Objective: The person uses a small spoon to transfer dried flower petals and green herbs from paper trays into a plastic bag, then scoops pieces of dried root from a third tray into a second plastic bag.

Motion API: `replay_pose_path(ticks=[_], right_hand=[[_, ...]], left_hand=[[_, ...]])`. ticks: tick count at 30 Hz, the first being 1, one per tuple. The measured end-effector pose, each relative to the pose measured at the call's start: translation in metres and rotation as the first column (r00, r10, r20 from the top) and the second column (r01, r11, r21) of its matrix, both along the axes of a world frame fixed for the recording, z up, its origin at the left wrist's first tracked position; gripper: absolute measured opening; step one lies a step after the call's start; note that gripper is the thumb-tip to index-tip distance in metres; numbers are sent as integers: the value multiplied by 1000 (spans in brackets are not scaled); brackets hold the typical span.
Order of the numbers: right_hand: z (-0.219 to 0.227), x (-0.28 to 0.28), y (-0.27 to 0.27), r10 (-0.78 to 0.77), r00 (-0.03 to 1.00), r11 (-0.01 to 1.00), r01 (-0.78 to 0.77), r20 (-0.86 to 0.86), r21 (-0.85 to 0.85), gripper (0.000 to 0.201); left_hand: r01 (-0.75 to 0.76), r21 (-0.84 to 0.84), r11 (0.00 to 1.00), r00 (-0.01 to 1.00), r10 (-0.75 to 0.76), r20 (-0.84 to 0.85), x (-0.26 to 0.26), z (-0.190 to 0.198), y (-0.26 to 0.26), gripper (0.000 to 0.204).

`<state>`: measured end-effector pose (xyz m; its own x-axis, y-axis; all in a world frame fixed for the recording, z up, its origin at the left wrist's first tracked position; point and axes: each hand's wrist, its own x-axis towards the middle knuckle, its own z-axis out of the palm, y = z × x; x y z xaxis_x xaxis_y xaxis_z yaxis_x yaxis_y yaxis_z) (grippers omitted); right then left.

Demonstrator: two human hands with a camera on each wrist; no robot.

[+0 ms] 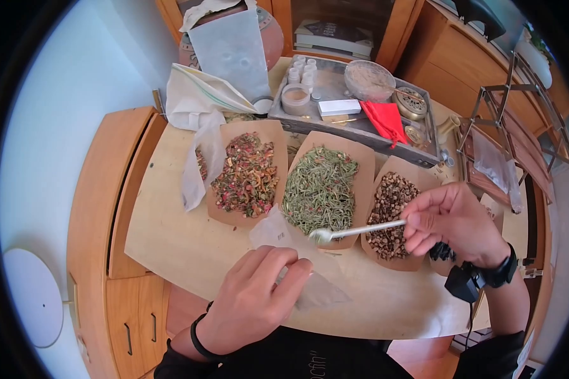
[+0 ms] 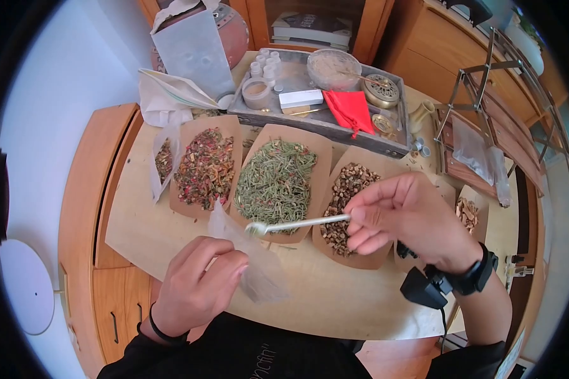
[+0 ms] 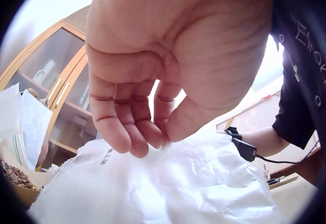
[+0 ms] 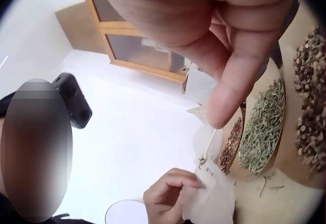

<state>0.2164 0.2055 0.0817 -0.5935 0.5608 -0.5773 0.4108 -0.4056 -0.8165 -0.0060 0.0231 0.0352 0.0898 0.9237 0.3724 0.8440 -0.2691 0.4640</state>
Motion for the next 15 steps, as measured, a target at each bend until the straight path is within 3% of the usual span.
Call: replay_pose_path(ticks=[6,9,11,12,15], right_hand=[[12,-5,-31,68,997,983,-74,45,168,10],[17,-4,-27,-29,999,965,22,22,261,10],[6,-3,-12,-105,995,861,92,-3,501,10],[-1,-2,-5,-109,994,859,96,-3,503,10],[-18,-4,11,-97,988,732,-9,118,681,10]], left_hand=[[8,13,1000,1000,-8,-9,0,-1,0,18],[12,23,1000,1000,-11,-8,-1,-2,0,18],[16,29,999,1000,-16,-6,-1,-2,1,18],[16,26,1000,1000,-16,-3,-1,-2,1,18],[15,18,1000,1000,-15,6,0,-1,1,17]])
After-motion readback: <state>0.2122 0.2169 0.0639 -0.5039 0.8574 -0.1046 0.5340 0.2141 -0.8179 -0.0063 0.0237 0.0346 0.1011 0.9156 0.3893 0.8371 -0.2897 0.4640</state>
